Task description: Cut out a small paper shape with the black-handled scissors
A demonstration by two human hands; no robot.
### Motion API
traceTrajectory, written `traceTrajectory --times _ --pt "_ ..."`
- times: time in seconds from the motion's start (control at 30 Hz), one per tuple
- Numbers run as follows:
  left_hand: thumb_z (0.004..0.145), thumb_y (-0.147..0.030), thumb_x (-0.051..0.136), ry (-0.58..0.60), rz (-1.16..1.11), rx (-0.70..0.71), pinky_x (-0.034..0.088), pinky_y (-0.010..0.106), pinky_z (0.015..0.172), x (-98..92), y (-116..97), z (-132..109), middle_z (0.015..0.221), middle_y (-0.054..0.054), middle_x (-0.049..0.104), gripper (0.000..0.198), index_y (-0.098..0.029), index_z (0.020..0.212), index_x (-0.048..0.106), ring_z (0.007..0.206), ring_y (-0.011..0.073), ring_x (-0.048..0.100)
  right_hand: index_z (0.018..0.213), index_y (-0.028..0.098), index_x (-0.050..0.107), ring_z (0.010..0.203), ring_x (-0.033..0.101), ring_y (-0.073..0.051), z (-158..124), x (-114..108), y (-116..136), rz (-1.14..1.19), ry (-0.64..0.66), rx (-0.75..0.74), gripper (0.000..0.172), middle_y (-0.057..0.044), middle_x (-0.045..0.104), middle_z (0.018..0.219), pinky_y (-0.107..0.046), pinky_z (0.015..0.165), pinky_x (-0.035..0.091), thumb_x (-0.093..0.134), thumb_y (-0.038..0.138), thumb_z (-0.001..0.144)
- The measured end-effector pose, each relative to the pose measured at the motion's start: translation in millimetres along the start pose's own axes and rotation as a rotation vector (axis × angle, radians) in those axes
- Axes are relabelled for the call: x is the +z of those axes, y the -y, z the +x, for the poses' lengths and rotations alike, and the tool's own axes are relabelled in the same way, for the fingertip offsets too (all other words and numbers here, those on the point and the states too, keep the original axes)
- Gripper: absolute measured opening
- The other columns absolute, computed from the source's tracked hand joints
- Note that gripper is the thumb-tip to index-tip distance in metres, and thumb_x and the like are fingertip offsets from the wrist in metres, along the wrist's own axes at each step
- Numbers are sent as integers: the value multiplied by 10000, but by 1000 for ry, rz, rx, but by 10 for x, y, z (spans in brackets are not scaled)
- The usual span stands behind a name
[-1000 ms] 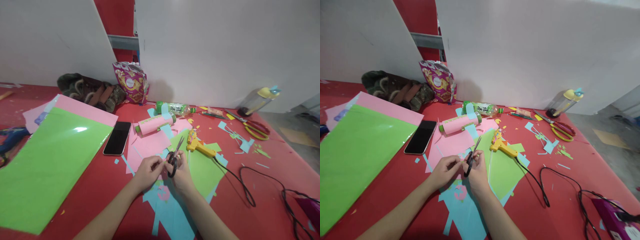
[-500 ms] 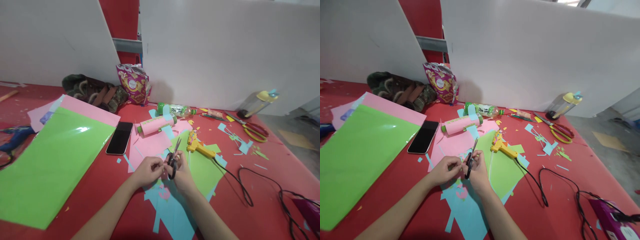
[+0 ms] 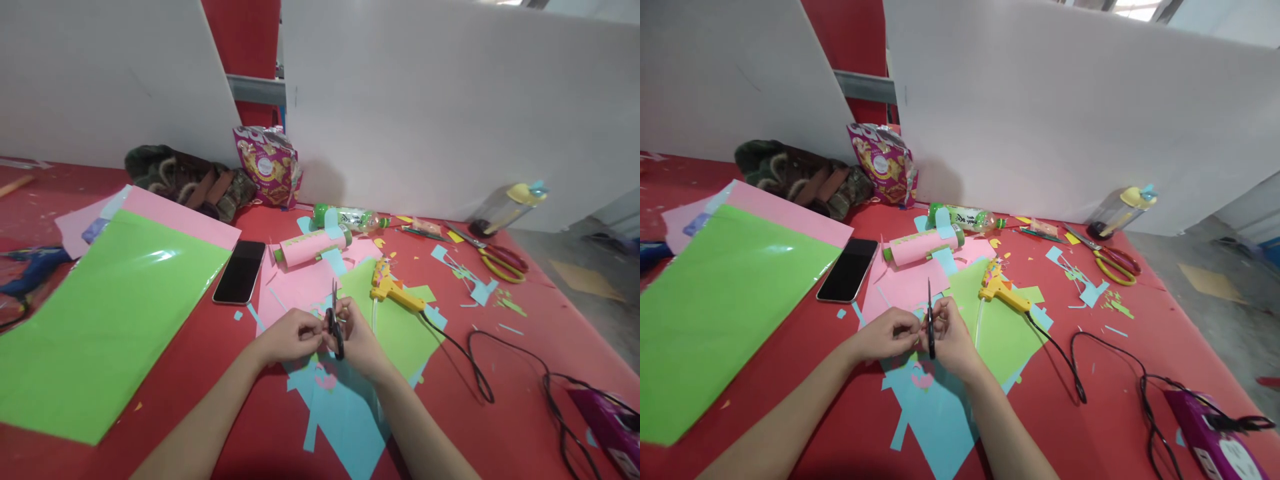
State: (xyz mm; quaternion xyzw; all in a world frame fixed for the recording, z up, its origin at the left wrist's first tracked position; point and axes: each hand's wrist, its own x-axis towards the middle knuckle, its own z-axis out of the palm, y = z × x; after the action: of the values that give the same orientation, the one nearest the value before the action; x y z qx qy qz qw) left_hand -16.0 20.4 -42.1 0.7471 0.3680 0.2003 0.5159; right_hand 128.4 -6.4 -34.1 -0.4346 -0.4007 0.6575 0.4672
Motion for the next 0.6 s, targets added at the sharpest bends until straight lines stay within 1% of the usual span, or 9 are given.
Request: traceTrajectory --times 0.07,0.17,0.27,0.33,0.5,0.6 --pt "629 -120 419 -27 -6 -1 235 179 441 -13 -24 0 457 -60 317 163 -142 469 396 443 53 285 704 226 374 530 483 -65 1 7 -5 24 -31 -19 405 91 511 613 -164 493 369 661 17 509" --pt "659 -140 412 -81 -25 -14 273 180 461 -16 -65 -1 485 -43 390 148 -132 520 461 462 64 335 715 226 373 521 473 -60 9 9 -18 76 -103 -55 385 89 513 630 -158 481 363 655 41 529" --pt "703 -170 403 -118 -51 -29 318 179 473 8 -89 0 550 -22 463 149 -124 619 517 484 73 391 727 228 366 502 459 -57 23 4 -39 121 -169 -83 359 87 509 632 -150 451 348 641 76 555" --pt "722 -184 405 -131 -61 -33 337 179 476 36 -94 5 578 -17 485 151 -123 672 534 493 77 413 735 230 362 501 457 -58 31 6 -58 139 -203 -101 356 87 508 631 -147 442 345 636 85 561" --pt "765 -237 404 -198 -57 -35 362 190 516 114 -102 32 569 -10 500 216 -127 615 514 530 91 437 735 230 357 505 462 -56 33 29 -97 155 -275 -110 355 86 513 631 -145 448 352 633 89 561" --pt "785 -262 389 -245 -59 -41 384 202 557 151 -115 40 590 1 526 246 -131 617 512 567 102 467 738 230 351 517 474 -55 26 44 -102 187 -289 -126 358 91 509 634 -148 470 365 631 88 565"
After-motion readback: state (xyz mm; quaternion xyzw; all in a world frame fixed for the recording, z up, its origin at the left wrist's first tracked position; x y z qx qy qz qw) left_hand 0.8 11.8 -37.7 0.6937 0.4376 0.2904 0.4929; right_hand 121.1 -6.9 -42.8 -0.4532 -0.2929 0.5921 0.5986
